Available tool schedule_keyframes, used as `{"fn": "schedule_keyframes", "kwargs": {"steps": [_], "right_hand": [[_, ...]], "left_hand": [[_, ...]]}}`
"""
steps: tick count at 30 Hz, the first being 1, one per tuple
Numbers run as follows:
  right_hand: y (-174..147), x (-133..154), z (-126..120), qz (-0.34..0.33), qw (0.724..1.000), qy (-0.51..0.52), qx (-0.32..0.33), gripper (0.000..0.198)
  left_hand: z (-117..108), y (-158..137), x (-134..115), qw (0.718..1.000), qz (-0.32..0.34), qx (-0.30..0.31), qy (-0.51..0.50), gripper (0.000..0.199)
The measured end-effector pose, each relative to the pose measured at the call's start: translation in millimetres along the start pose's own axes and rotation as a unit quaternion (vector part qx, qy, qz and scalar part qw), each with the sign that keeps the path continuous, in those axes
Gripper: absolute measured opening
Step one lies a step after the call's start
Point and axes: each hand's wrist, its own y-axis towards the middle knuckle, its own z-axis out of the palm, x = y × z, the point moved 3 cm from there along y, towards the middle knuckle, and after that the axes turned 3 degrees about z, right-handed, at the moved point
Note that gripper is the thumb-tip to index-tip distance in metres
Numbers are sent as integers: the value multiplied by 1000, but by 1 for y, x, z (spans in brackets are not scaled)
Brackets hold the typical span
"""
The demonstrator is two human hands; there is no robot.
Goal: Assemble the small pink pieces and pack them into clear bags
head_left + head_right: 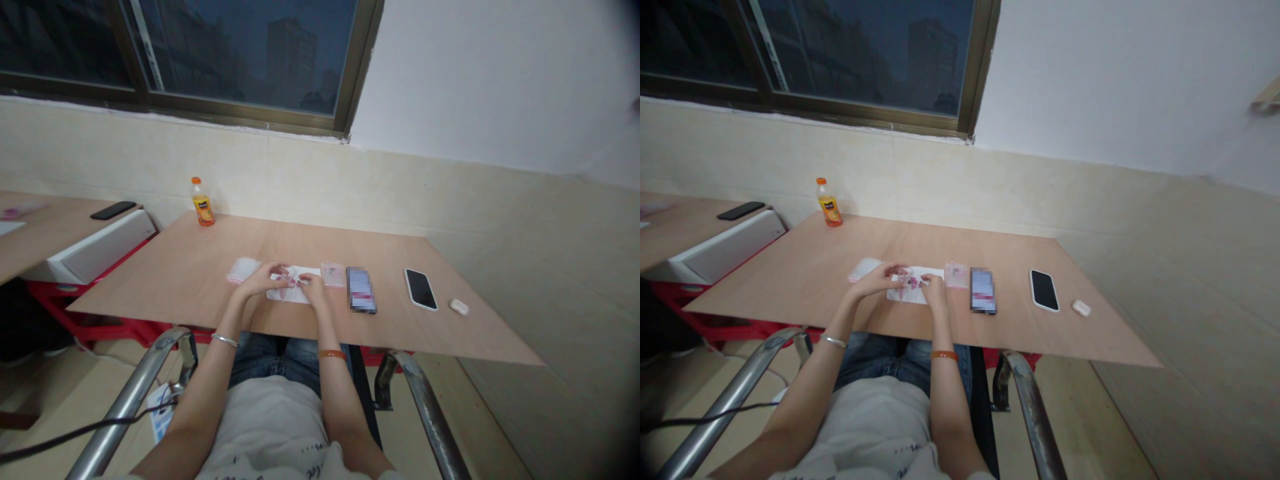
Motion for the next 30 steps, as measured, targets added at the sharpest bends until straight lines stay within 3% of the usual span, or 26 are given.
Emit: {"fn": "schedule_keyframes", "kwargs": {"steps": [6, 19, 23, 30], "right_hand": [[-1, 1, 2, 5, 999, -30, -16, 21], [-5, 18, -15, 20, 992, 56, -110, 24], [-5, 37, -31, 8, 982, 105, -159, 19], [-13, 90, -55, -12, 967, 196, -163, 24]], "left_hand": [[0, 1, 1, 1000, 0, -3, -9, 55], [-2, 2, 11, 999, 2, -51, -8, 57], [-2, 2, 11, 998, -3, -55, 29, 56], [6, 3, 7, 995, 25, -60, 81, 52]]}}
